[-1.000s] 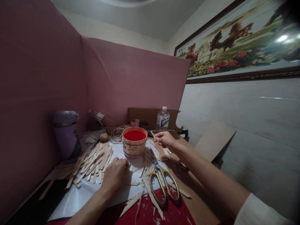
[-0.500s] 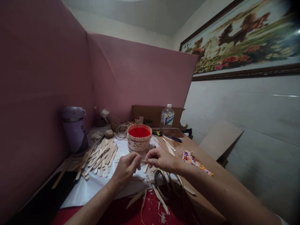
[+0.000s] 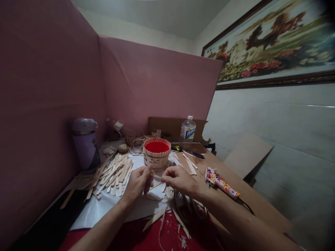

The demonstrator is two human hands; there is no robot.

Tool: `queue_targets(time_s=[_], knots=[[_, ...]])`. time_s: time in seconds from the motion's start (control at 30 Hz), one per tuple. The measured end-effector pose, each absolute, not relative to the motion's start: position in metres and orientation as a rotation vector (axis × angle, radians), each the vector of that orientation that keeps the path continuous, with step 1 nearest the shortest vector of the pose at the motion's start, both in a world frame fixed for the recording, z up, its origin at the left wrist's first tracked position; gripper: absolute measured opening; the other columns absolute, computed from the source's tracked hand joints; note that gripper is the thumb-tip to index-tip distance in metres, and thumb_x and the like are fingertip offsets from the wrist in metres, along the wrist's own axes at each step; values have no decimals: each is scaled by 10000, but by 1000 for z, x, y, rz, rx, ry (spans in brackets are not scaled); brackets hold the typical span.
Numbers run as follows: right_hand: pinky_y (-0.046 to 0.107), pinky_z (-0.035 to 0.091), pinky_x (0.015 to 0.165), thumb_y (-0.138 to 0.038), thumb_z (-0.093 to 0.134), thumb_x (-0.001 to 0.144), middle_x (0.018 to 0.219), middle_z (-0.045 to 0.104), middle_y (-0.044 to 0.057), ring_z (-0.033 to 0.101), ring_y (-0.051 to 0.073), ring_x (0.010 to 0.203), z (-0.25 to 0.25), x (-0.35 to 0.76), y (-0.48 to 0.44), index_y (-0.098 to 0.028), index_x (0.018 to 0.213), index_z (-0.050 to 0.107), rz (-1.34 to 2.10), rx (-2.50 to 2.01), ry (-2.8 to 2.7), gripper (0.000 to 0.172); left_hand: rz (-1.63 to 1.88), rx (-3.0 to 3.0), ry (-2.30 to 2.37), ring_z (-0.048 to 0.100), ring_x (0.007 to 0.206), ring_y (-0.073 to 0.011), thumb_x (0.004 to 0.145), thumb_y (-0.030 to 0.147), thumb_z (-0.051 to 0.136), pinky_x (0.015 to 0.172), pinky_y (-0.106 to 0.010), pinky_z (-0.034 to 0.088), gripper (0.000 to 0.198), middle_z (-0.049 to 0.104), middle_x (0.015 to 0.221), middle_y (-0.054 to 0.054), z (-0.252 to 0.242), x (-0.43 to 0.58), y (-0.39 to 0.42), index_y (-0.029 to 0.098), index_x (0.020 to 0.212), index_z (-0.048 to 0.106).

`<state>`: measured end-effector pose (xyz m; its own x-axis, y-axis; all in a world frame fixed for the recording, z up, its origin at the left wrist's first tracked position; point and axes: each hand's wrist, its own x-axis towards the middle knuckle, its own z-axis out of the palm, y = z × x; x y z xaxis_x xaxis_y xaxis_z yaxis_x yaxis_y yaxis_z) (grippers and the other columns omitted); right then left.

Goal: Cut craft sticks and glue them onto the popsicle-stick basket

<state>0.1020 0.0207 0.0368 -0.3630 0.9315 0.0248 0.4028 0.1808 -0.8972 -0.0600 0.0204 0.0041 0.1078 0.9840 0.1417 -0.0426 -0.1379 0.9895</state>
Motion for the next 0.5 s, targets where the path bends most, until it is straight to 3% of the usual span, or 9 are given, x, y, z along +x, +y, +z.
queue_targets(time_s=[0.13,0.3,0.5], knots=[[179,297,442,-132,530,710,493,495,-42,400,65,449,35,104,18,-139,590,564,1100,-1259,-1835,125,1283,1278,1013,369,286,-48,740,561,508,291,-159,257,424,528,453,35,5,-62,21,137,739,524],[195,328,495,-100,522,686,525,515,-30,444,87,514,33,106,13,-140,573,561,1014,-1240,-1882,125,1187,1375,974,394,317,-45,685,475,621,315,-162,281,372,536,457,20,5,-59,19,136,604,491],[199,318,491,-115,516,683,528,501,-34,433,90,515,29,109,8,-148,573,535,1044,-1240,-1813,117,1320,1269,1084,371,298,-49,718,520,561,296,-167,253,402,507,434,31,5,-67,23,146,594,476]])
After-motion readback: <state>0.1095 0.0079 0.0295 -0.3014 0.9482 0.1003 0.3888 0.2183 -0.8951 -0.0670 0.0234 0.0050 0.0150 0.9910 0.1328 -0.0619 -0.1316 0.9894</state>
